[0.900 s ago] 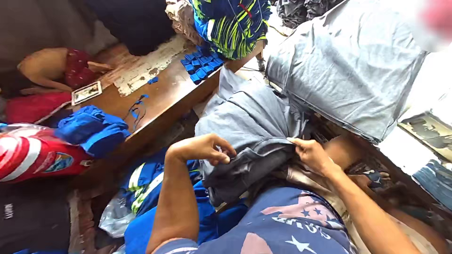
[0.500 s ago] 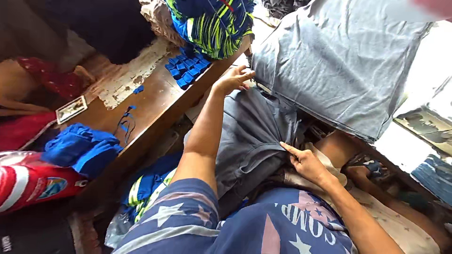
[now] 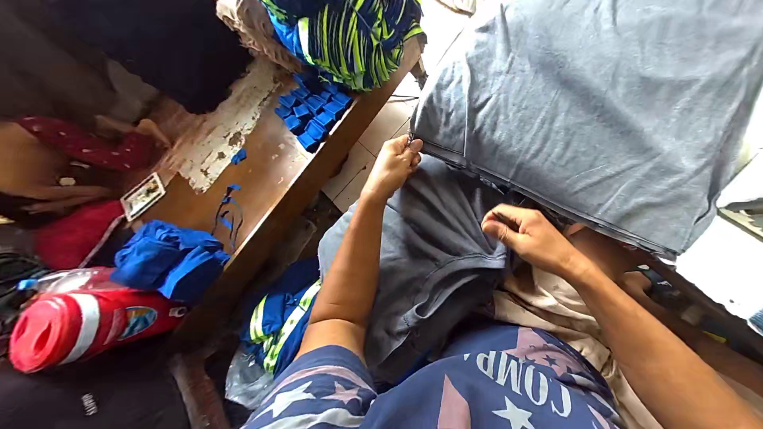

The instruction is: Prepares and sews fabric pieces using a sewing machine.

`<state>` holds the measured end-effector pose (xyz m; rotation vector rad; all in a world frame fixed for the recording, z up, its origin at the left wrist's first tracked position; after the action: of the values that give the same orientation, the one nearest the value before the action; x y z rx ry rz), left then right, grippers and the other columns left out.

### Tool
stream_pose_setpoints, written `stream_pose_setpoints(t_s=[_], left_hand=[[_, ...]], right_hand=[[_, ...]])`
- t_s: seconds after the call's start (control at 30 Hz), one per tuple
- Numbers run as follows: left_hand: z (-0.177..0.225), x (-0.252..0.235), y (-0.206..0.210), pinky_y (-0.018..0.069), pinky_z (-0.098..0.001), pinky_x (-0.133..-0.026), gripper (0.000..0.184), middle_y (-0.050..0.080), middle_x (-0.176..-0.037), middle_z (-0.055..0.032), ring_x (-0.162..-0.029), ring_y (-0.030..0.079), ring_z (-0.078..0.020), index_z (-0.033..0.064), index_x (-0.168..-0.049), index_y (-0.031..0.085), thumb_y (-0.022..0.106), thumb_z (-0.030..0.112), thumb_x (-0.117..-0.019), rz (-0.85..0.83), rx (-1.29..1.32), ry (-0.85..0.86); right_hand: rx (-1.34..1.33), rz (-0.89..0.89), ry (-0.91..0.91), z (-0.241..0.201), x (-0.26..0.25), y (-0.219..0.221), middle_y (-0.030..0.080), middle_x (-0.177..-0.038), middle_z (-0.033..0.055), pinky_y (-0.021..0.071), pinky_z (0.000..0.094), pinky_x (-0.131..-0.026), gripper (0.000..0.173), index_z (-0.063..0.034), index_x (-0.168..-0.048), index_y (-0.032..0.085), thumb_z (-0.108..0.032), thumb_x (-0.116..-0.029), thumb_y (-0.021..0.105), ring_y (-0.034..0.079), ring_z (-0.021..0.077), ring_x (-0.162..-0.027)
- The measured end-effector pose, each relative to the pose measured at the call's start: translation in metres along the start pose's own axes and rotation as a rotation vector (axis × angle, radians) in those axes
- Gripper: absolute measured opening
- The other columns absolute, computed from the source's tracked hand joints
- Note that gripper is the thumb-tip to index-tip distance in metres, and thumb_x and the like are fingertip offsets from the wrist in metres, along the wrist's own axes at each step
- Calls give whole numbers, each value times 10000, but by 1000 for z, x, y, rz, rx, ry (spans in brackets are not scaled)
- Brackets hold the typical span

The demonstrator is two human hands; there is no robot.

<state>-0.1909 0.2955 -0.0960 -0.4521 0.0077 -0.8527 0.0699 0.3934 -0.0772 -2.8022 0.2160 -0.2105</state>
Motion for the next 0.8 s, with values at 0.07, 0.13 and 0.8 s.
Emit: stream_pose_setpoints(t_s=[0.07,0.13,0.8], left_hand=[[-4,9,-1,431,-260,-521,355,587,-682,12,-540,489,-76,34,-1006,668,430,272,-1116,58,-35,16],[-8,18,-1,467,-275,-556,388,610,-713,6,-579,530,-86,44,-1008,682,406,291,-1123,87,-58,30],[-27,39,18,406,-234,-498,257,571,-712,0,-556,480,-78,44,-998,658,470,185,-1103,-38,240,162]], right_hand=[[-29,-1,-20,-7,-26,-2,588,-729,-12,485,338,-550,475,-145,-1068,700,-457,-1103,344,550,125,-606],[-44,32,-3,-10,-47,-1,570,-679,2,429,330,-493,553,-121,-1039,720,-421,-1124,263,498,140,-542],[30,136,148,3,-174,47,652,-746,39,530,459,-667,297,-108,-976,649,-313,-1063,453,646,200,-689]])
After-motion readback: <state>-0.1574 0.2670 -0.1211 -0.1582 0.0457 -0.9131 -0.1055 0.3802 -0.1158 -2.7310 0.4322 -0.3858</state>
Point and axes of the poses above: each hand's wrist, its own x-axis away from the middle knuckle, its own y-axis out of the palm, z = x × y, the point moved 10 cm from there along -x, towards the middle knuckle
